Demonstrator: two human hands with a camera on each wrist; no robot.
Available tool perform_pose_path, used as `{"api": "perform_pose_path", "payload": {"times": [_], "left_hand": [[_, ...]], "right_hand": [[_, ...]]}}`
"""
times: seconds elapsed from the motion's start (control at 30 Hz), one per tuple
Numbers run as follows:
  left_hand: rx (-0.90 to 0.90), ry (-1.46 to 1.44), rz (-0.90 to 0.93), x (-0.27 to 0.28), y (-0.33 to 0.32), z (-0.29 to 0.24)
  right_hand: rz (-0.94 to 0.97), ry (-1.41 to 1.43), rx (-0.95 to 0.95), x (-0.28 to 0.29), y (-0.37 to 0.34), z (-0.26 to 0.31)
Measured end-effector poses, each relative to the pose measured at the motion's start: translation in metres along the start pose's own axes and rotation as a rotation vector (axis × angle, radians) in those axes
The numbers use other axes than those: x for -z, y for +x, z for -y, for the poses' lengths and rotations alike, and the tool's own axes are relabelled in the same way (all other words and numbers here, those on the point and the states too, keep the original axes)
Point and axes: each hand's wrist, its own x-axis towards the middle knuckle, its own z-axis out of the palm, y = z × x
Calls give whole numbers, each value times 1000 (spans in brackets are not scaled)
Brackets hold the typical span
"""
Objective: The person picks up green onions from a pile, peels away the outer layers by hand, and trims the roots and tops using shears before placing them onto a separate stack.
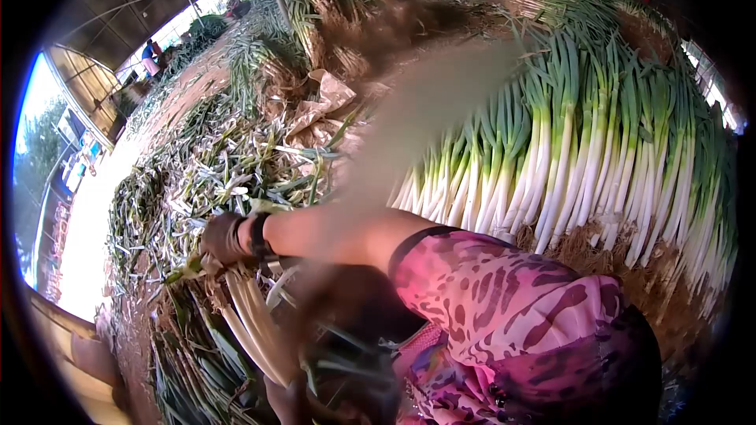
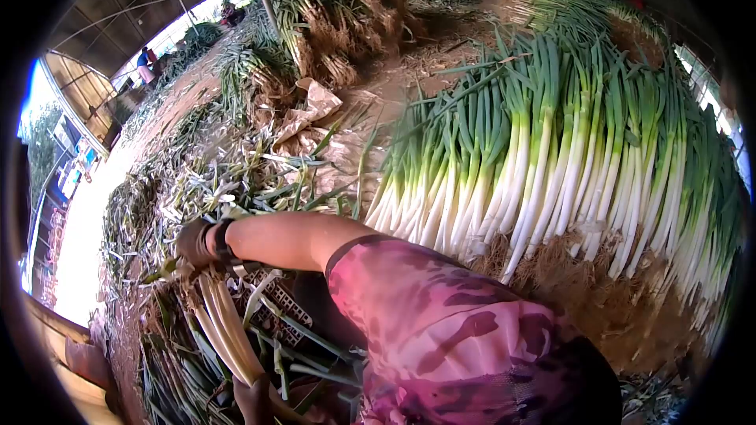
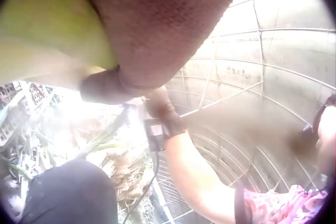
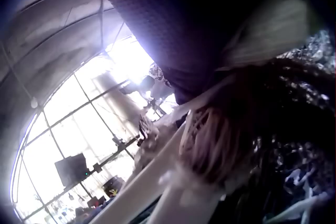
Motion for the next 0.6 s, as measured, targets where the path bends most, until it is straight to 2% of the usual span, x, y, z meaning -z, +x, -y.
{"api": "perform_pose_path", "payload": {"times": [0.03, 0.07, 0.1, 0.13, 0.17, 0.2, 0.23, 0.27, 0.3, 0.33, 0.4, 0.47, 0.53, 0.6], "left_hand": [[6, -68, 52, 9, -6, 3], [166, 3, 49, 27, -23, 8], [107, 61, 22, 37, -39, 17], [243, -47, 26, 52, -51, 24], [380, -152, 16, 67, -63, 32], [376, -145, -3, 72, -67, 31], [309, -134, -32, 71, -62, 29], [235, -105, -63, 72, -55, 26], [159, -87, -96, 74, -47, 23], [87, -73, -130, 79, -41, 23], [-29, -87, -191, 94, -38, 18], [-68, -164, -277, 105, -52, -5], [-60, -218, -404, 122, -72, -25], [-85, -324, -535, 139, -93, -27]], "right_hand": [[-63, 79, -162, -4, 24, -36], [-177, 438, -362, 42, -3, -67], [-216, 504, -446, 56, -1, -104], [-254, 706, -494, 66, -6, -118], [-275, 1051, -453, 62, -12, -110], [-255, 1416, -352, 47, -14, -90], [-139, 1705, -206, 19, -12, -52], [81, 1989, 52, -24, -9, -4], [228, 1963, 161, -29, -30, 40], [318, 1815, 251, -37, -61, 83], [364, 1501, 497, -50, -121, 164], [206, 1277, 948, -130, -140, 225], [66, 902, 1369, -201, -163, 272], [413, 1397, 1198, -155, -180, 231]]}}
